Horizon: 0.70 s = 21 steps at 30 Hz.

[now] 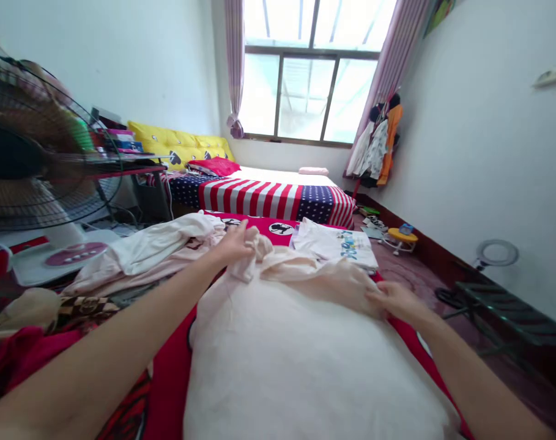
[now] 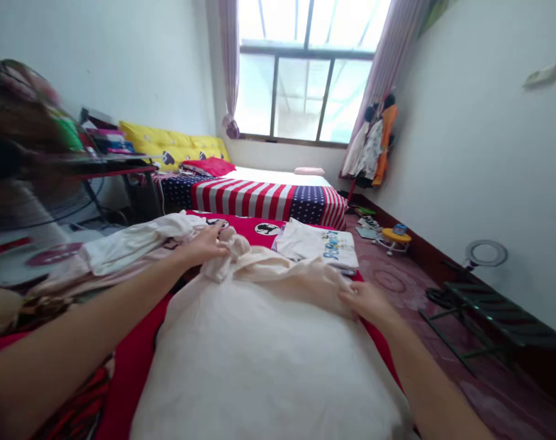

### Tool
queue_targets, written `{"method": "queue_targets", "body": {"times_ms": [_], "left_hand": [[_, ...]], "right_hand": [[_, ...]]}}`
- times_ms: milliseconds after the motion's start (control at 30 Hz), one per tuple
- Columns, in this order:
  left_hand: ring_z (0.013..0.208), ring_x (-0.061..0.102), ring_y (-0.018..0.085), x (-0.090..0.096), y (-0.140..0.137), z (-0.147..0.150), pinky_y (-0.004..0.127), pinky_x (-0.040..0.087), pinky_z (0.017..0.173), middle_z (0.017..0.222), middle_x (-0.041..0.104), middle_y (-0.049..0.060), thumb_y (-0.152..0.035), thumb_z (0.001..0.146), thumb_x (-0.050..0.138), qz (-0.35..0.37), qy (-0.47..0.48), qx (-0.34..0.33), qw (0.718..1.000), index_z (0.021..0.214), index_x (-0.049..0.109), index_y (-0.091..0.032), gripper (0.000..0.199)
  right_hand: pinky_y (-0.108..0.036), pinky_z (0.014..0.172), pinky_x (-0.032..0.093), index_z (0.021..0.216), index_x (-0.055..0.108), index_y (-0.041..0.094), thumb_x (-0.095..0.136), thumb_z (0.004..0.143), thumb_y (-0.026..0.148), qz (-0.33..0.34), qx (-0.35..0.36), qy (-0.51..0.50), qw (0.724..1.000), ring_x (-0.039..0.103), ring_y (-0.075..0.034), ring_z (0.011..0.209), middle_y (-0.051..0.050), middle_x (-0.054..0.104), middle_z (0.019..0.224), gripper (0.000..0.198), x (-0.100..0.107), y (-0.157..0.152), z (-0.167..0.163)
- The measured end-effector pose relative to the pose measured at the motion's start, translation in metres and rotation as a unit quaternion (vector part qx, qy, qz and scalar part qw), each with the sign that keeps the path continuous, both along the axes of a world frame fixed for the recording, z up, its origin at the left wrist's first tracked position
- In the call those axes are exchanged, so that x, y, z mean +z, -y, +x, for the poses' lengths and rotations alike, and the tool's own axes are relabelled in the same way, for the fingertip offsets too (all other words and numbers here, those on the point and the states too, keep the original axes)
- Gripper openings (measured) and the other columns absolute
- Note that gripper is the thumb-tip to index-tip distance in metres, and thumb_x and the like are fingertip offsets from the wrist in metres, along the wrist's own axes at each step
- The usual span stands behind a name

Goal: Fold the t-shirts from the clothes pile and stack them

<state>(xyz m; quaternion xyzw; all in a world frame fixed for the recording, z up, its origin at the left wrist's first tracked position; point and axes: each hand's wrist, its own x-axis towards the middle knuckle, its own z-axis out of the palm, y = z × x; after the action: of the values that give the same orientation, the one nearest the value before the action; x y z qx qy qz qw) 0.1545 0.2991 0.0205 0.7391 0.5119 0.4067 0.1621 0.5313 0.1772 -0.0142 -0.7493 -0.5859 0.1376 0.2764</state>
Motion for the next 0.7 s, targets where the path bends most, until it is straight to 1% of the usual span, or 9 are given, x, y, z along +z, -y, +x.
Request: {"method": "queue_targets", "body": {"times_ms": [67, 133, 200, 267, 367, 433, 500, 600, 700], "left_hand": [[0.128, 0.039, 0.039, -0.039, -0.001, 0.004, 0.047, 0.038, 0.1, 0.137, 0.043, 0.02, -0.018, 0.057, 0.071, -0.016, -0.035, 0.024, 0.999, 0.127, 0.049, -0.012, 0.074], [0.135, 0.032, 0.036, -0.066, 0.008, 0.004, 0.045, 0.034, 0.105, 0.146, 0.03, 0.019, -0.024, 0.067, 0.067, -0.027, -0.106, 0.024, 0.994, 0.135, 0.042, -0.017, 0.073], [0.136, 0.033, 0.032, -0.08, 0.022, -0.002, 0.042, 0.034, 0.106, 0.148, 0.029, 0.016, -0.028, 0.073, 0.062, -0.039, -0.167, 0.016, 0.985, 0.138, 0.038, -0.019, 0.07], [0.13, 0.041, 0.031, -0.082, 0.038, -0.015, 0.04, 0.036, 0.103, 0.143, 0.036, 0.017, -0.034, 0.077, 0.059, -0.053, -0.207, 0.019, 0.977, 0.138, 0.037, -0.018, 0.067], [0.111, 0.057, 0.032, -0.072, 0.062, -0.042, 0.04, 0.043, 0.091, 0.122, 0.057, 0.019, -0.047, 0.082, 0.051, -0.112, -0.261, 0.063, 0.957, 0.127, 0.047, -0.014, 0.056], [0.098, 0.062, 0.033, -0.065, 0.076, -0.061, 0.038, 0.045, 0.08, 0.103, 0.066, 0.018, -0.054, 0.081, 0.048, -0.167, -0.295, 0.087, 0.937, 0.107, 0.059, -0.014, 0.049], [0.083, 0.065, 0.032, -0.061, 0.09, -0.075, 0.033, 0.044, 0.068, 0.084, 0.068, 0.014, -0.06, 0.078, 0.048, -0.228, -0.297, 0.071, 0.925, 0.082, 0.063, -0.016, 0.046], [0.059, 0.062, 0.024, -0.067, 0.109, -0.086, 0.027, 0.038, 0.052, 0.061, 0.064, 0.006, -0.063, 0.07, 0.057, -0.325, -0.214, -0.003, 0.921, 0.064, 0.06, -0.018, 0.046], [0.06, 0.06, 0.02, -0.075, 0.126, -0.083, 0.025, 0.039, 0.053, 0.062, 0.064, 0.002, -0.054, 0.058, 0.073, -0.352, -0.056, -0.084, 0.93, 0.067, 0.064, -0.016, 0.04]], "right_hand": [[-0.029, 0.056, 0.044, 0.081, 0.069, 0.015, 0.065, 0.07, 0.037, -0.027, -0.029, 0.085, 0.996, 0.064, -0.024, 0.067, -0.007, 0.067, 0.07, 0.025, -0.023, -0.004, -0.003], [-0.031, 0.067, 0.047, 0.104, 0.067, 0.015, 0.059, 0.075, 0.038, 0.035, -0.086, 0.157, 0.983, 0.065, -0.027, 0.087, -0.013, 0.067, 0.099, 0.038, -0.038, 0.001, -0.005], [-0.033, 0.072, 0.048, 0.117, 0.06, 0.017, 0.051, 0.081, 0.041, 0.08, -0.11, 0.192, 0.972, 0.063, -0.027, 0.096, -0.015, 0.061, 0.117, 0.045, -0.044, 0.012, -0.005], [-0.036, 0.071, 0.048, 0.116, 0.059, 0.019, 0.046, 0.083, 0.046, 0.064, -0.105, 0.214, 0.969, 0.064, -0.028, 0.095, -0.015, 0.059, 0.12, 0.045, -0.043, 0.029, -0.001], [-0.041, 0.07, 0.049, 0.113, 0.059, 0.017, 0.045, 0.081, 0.056, -0.016, -0.107, 0.227, 0.968, 0.065, -0.033, 0.092, -0.016, 0.062, 0.116, 0.053, -0.044, 0.059, 0.013], [-0.044, 0.073, 0.049, 0.116, 0.057, 0.015, 0.045, 0.077, 0.064, -0.084, -0.1, 0.195, 0.972, 0.066, -0.035, 0.089, -0.017, 0.067, 0.107, 0.064, -0.049, 0.077, 0.021], [-0.045, 0.077, 0.049, 0.118, 0.056, 0.014, 0.048, 0.072, 0.069, -0.134, -0.07, 0.14, 0.979, 0.067, -0.034, 0.087, -0.016, 0.07, 0.1, 0.072, -0.057, 0.094, 0.026], [-0.042, 0.083, 0.05, 0.122, 0.055, 0.018, 0.057, 0.067, 0.063, -0.129, -0.03, 0.085, 0.988, 0.066, -0.033, 0.097, -0.014, 0.068, 0.111, 0.071, -0.068, 0.113, 0.019], [-0.04, 0.088, 0.049, 0.126, 0.054, 0.02, 0.063, 0.063, 0.052, -0.093, -0.006, 0.05, 0.994, 0.063, -0.033, 0.107, -0.013, 0.067, 0.118, 0.071, -0.076, 0.122, 0.004]]}}
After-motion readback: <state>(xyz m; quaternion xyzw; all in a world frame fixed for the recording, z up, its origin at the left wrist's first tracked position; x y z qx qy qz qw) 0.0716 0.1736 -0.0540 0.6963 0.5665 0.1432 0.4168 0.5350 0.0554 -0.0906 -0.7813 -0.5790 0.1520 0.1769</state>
